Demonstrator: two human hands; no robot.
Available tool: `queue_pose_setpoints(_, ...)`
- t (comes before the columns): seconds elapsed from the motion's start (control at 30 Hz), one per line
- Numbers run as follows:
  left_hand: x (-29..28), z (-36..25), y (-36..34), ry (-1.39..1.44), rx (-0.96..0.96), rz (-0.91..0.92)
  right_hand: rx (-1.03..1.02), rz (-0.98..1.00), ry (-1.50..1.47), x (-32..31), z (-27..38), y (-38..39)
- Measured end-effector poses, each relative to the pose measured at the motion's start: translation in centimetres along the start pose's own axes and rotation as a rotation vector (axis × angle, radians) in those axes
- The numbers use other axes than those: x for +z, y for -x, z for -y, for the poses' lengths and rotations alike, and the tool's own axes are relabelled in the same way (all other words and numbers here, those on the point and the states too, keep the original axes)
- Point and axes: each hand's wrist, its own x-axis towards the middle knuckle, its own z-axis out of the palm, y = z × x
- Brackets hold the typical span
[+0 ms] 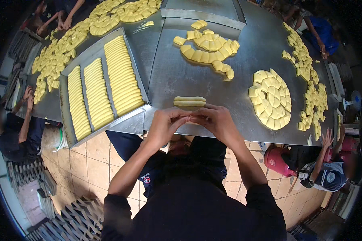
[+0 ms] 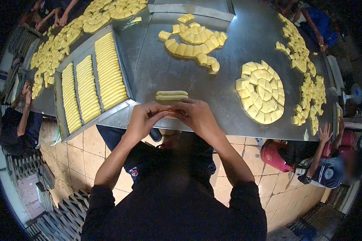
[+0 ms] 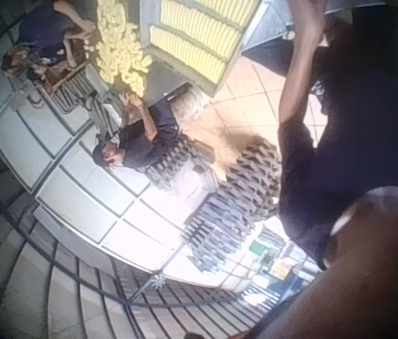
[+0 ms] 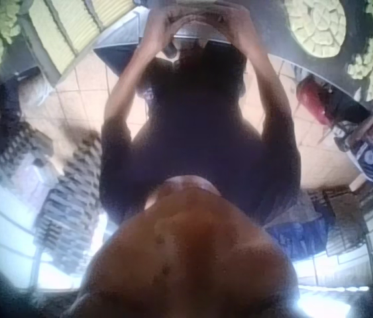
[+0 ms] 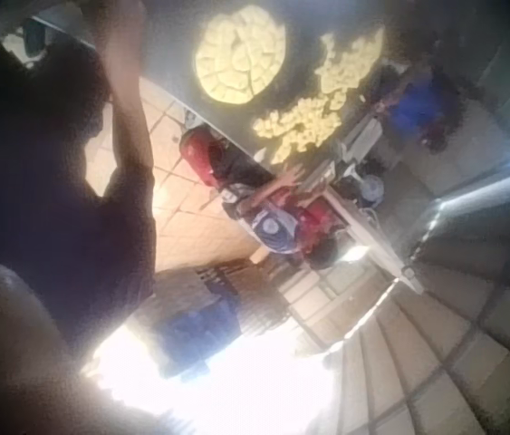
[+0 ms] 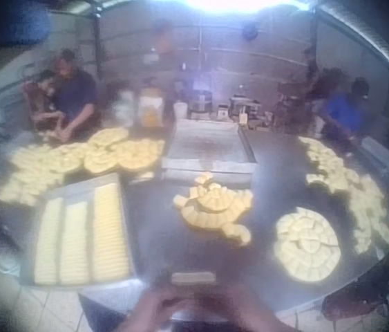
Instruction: Shaping individual pieces of dough and arranging them onto a metal tray in a bakery production setting.
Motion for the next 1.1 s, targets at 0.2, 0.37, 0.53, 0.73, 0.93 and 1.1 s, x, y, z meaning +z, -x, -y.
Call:
queue_pose_setpoints(0.2,0.0,4.8,-0.4,-0.527,0.425,0.013,-0.027,0.152,0.02,1.9,-5.0,0.4)
queue_pose_setpoints(0.37,-1.3,2.9,-0.9,-0.308,0.109,0.114,-0.047,0.073,-0.018,1.3,-5.6,0.9)
queue_pose_setpoints(0.53,-0.4,3.0,-1.5,-0.529,0.206,0.027,0.103,0.217,0.07,1.7,-5.1,-0.1)
queue_pose_setpoints(0.73,-0.9,3.1,-1.7,-0.715,0.399,-0.167,-0.018,-0.17,0.448,1.2,-6.0,0.2)
queue_pose_setpoints(0.93,-0.1,4.7,-0.2,-0.283,0.266,-0.152,0.083,-0.049,0.044,0.3,-7.1,3.1)
queue_pose_setpoints(1.1,-0.4,2.6,-1.4,-0.192,0.048,-0.046,0.204,-0.054,0.017,1.2,-5.0,2.3)
